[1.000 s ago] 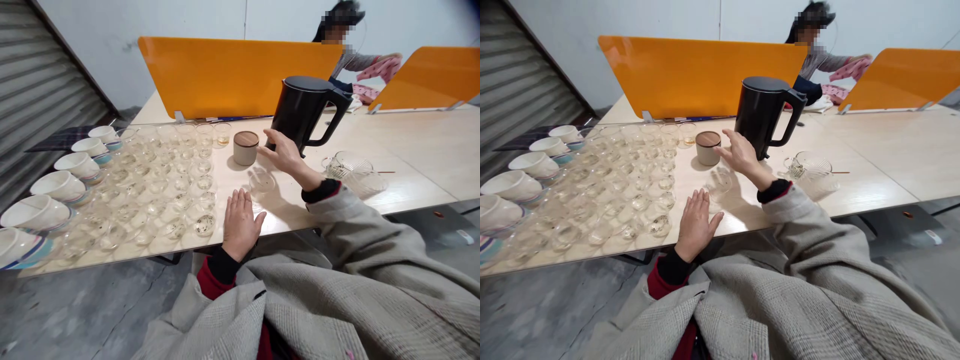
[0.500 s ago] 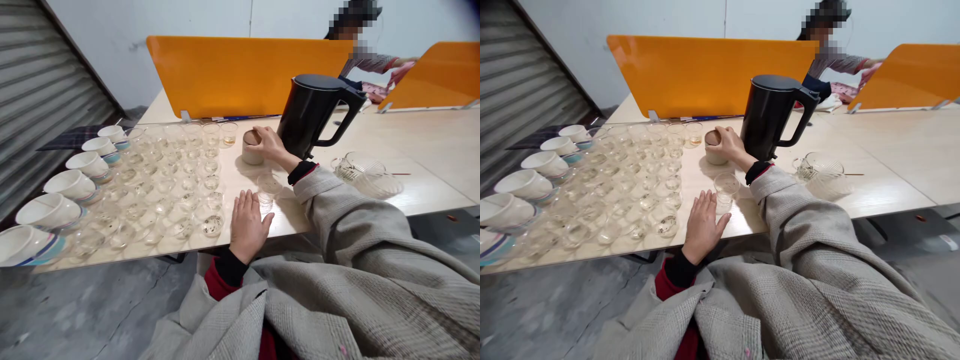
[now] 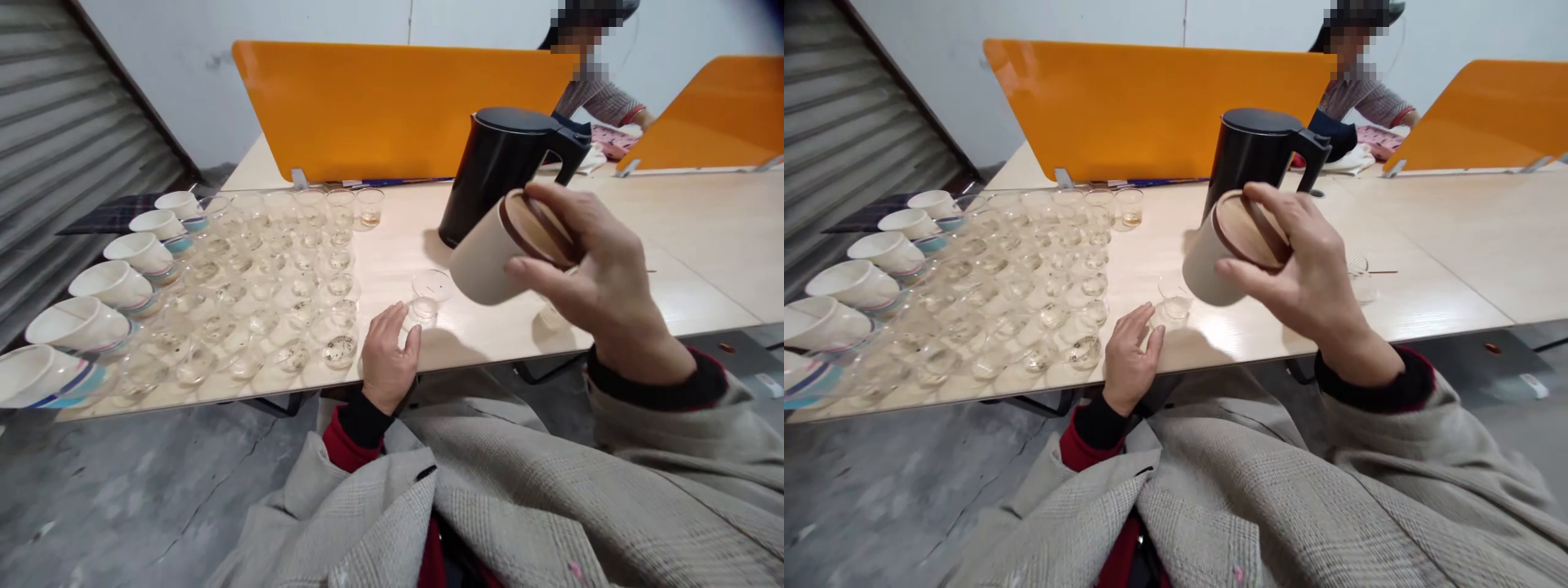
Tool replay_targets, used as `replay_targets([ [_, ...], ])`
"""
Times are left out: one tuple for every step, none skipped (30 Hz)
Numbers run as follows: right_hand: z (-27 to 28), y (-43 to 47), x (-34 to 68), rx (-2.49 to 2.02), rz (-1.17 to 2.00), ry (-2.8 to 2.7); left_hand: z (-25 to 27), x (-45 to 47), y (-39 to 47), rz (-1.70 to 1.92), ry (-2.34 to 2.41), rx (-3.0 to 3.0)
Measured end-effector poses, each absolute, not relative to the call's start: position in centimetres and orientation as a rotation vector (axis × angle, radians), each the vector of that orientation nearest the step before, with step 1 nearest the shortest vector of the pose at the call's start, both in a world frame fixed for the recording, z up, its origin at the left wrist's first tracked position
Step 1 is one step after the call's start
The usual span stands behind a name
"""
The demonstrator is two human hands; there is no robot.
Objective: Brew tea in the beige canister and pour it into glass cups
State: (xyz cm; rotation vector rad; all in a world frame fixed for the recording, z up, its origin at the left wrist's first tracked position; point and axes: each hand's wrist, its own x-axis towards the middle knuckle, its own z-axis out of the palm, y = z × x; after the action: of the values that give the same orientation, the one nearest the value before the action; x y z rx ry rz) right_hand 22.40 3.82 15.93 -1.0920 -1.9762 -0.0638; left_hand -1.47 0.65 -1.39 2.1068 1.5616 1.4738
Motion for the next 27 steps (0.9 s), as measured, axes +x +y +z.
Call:
replay_targets([
  [15.5,2.5,22.6,-1.097,-0.025,-2.0,-1.2,-1.6,0.4,1.523,1.52,2.098],
  [14.8,1.5,22.7,-1.105,0.009,-2.03,-1.0,-1.7,0.2,1.555,1.478,2.096],
  [14.1,0.8,22.7,-1.114,0.038,-2.064,-0.7,-1.8,-0.1,1.568,1.436,2.097],
  [13.2,0.4,22.5,-1.12,0.061,-2.096,-0.5,-1.9,-0.4,1.564,1.394,2.1],
  [12.3,0.1,22.3,-1.124,0.084,-2.122,-0.2,-2.0,-0.6,1.548,1.356,2.103],
  [11.3,0.0,22.0,-1.126,0.11,-2.14,0.1,-2.1,-0.8,1.526,1.321,2.106],
  [10.4,0.0,21.6,-1.126,0.138,-2.152,0.3,-2.3,-1.0,1.498,1.29,2.115],
  [9.5,0.0,21.2,-1.127,0.163,-2.16,0.4,-2.4,-1.1,1.467,1.263,2.13],
  [8.7,0.1,20.9,-1.128,0.182,-2.165,0.5,-2.5,-1.1,1.435,1.242,2.151],
  [8.0,0.3,20.5,-1.132,0.196,-2.169,0.6,-2.5,-1.1,1.402,1.231,2.175],
  [7.4,0.4,20.2,-1.139,0.207,-2.174,0.5,-2.5,-1.1,1.369,1.23,2.2],
  [6.9,0.5,20.0,-1.146,0.21,-2.178,0.5,-2.4,-1.0,1.34,1.239,2.222],
  [6.6,0.6,19.7,-1.153,0.209,-2.18,0.4,-2.3,-1.0,1.313,1.257,2.239],
  [6.3,0.6,19.6,-1.158,0.207,-2.182,0.2,-2.2,-0.9,1.289,1.284,2.252],
  [6.1,0.7,19.4,-1.161,0.206,-2.183,0.0,-2.1,-0.8,1.265,1.317,2.263],
  [6.0,0.7,19.4,-1.165,0.206,-2.184,-0.1,-1.9,-0.7,1.24,1.352,2.271],
  [5.9,0.7,19.3,-1.172,0.208,-2.186,-0.3,-1.8,-0.6,1.212,1.386,2.276],
  [6.0,0.7,19.3,-1.179,0.212,-2.191,-0.4,-1.6,-0.5,1.181,1.416,2.28],
  [6.0,0.6,19.3,-1.187,0.216,-2.199,-0.4,-1.5,-0.4,1.15,1.44,2.283],
  [6.1,0.6,19.3,-1.197,0.221,-2.209,-0.4,-1.4,-0.4,1.121,1.456,2.286],
  [6.1,0.6,19.3,-1.206,0.226,-2.22,-0.4,-1.3,-0.4,1.094,1.466,2.286],
  [6.2,0.5,19.3,-1.211,0.232,-2.231,-0.3,-1.2,-0.3,1.068,1.476,2.283],
  [6.1,0.5,19.2,-1.212,0.233,-2.24,-0.2,-1.0,-0.4,1.044,1.49,2.274],
  [6.1,0.5,19.1,-1.209,0.227,-2.245,0.0,-0.9,-0.4,1.023,1.51,2.26],
  [6.0,0.4,19.0,-1.205,0.214,-2.243,0.1,-0.8,-0.4,1.003,1.534,2.244],
  [5.9,0.4,18.9,-1.201,0.195,-2.238,0.2,-0.6,-0.5,0.986,1.555,2.23],
  [5.7,0.4,18.7,-1.195,0.175,-2.228,0.3,-0.5,-0.5,0.975,1.571,2.219],
])
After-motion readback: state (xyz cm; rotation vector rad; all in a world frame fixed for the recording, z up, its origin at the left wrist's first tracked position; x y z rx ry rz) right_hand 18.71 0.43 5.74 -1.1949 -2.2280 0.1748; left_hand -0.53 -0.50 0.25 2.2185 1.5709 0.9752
